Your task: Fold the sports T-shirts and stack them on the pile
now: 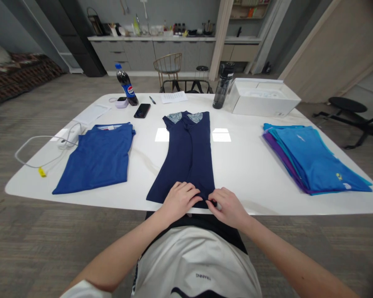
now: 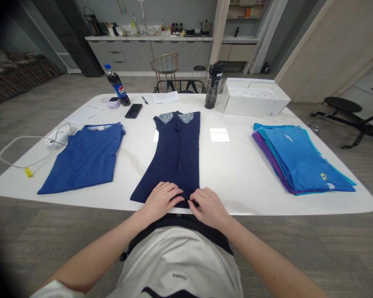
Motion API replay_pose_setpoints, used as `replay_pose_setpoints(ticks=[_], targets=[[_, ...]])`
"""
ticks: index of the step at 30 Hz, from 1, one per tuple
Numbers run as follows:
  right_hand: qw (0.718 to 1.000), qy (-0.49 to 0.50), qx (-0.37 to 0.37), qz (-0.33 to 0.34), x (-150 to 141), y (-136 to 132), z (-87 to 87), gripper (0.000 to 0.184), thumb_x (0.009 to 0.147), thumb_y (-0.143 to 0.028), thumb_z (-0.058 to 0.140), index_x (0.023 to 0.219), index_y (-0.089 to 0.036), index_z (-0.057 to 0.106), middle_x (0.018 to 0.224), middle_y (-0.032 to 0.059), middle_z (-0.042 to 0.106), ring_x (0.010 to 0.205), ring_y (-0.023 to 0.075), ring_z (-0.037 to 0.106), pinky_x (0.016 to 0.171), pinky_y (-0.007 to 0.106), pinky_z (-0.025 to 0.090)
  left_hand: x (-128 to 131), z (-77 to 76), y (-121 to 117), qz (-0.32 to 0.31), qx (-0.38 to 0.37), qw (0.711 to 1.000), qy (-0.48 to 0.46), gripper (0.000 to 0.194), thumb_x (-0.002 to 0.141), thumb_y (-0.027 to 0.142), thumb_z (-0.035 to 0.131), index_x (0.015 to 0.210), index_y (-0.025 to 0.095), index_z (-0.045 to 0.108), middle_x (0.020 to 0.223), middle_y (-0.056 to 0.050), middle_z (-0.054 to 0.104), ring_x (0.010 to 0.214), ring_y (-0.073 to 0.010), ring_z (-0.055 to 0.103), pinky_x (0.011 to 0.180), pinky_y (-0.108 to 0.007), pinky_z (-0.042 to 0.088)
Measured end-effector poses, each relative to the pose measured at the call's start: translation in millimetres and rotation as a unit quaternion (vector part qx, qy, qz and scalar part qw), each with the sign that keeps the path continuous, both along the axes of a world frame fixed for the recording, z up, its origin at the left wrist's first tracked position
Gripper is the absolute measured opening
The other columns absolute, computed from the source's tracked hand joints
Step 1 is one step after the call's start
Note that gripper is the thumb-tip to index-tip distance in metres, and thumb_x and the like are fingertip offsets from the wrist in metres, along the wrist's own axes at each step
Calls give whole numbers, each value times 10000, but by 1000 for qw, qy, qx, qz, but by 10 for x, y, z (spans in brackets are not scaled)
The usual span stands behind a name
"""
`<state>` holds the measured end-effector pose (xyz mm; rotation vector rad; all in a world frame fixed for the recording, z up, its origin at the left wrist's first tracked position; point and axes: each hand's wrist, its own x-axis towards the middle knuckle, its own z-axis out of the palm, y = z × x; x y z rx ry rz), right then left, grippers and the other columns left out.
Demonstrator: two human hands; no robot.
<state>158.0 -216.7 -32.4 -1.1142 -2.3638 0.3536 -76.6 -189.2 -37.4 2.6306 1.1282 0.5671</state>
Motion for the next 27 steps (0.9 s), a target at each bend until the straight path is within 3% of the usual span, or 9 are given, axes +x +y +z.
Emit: replay_pose_setpoints(ticks=[4, 7, 11, 15, 18, 21, 24, 26, 27], targets=[[1000, -26, 2, 5, 37, -30, 9, 93, 975, -180, 539, 892, -209, 571, 813, 21, 633, 723, 172, 549, 721, 328, 387, -82, 9, 36, -32, 35, 998, 40, 186, 1041, 293, 515, 1139, 234, 661, 1011, -29, 684, 906, -184, 607, 777, -359, 418], [999, -44, -6, -5, 0, -64, 24, 79, 954, -205, 555, 876, -213, 560, 829, 24, 633, 752, 183, 565, 742, 333, 387, -34, 9, 15, 31, 53, 997, 52, 168, 1004, 168, 515, 1110, 220, 634, 1035, -45, 673, 945, -213, 606, 823, -386, 435], [993, -65, -18, -99, -173, -58, 34, 173, 924, -370, 635, 956, -213, 571, 924, 51, 658, 808, 220, 595, 761, 347, 397, 114, -54, -33, 148, 24, 989, -20, 144, 939, 106, 532, 1023, 215, 575, 957, -35, 641, 887, -209, 605, 826, -369, 479], [976, -84, -54, -194, -285, 25, 22, 126, 899, -191, 588, 1021, -218, 572, 949, 40, 669, 806, 212, 618, 732, 325, 396, 107, -54, -60, 133, 31, 987, -87, 235, 911, 27, 464, 1010, 218, 558, 958, -29, 602, 877, -180, 600, 824, -319, 506], [975, -115, -78, -175, -223, 46, 8, 290, 812, -40, 542, 1032, -223, 585, 953, 26, 663, 816, 199, 618, 741, 311, 397, -35, 26, -90, 119, 43, 991, -44, 311, 863, -38, 419, 947, 214, 579, 957, -40, 579, 875, -185, 577, 804, -317, 505], [978, -139, -81, -136, -108, 4, -13, 324, 799, -8, 530, 1018, -229, 622, 991, 30, 654, 851, 196, 615, 777, 314, 398, -203, 103, -135, 109, 32, 993, 31, 331, 843, -50, 423, 941, 208, 605, 975, -56, 581, 906, -210, 554, 800, -347, 494], [983, -139, -79, -89, -16, -34, -16, 214, 868, -90, 582, 1011, -230, 661, 985, 33, 665, 898, 208, 625, 822, 339, 392, -326, 157, -146, 67, -7, 995, 77, 255, 854, 17, 509, 968, 213, 628, 1011, -51, 609, 920, -221, 559, 819, -388, 469], [987, -124, -82, -58, 25, -15, 6, 89, 946, -224, 608, 999, -230, 679, 958, 33, 681, 906, 210, 636, 838, 355, 386, -372, 190, -101, 38, -31, 996, 68, 122, 901, 145, 583, 978, 223, 638, 1008, -36, 635, 923, -221, 572, 851, -410, 449], [989, -114, -84, -44, 42, 16, 22, 112, 984, -290, 591, 988, -232, 687, 946, 31, 689, 899, 206, 641, 835, 356, 383, -383, 203, -60, 27, -38, 997, 56, 75, 934, 218, 592, 989, 226, 643, 1002, -31, 648, 925, -218, 580, 866, -413, 440]])
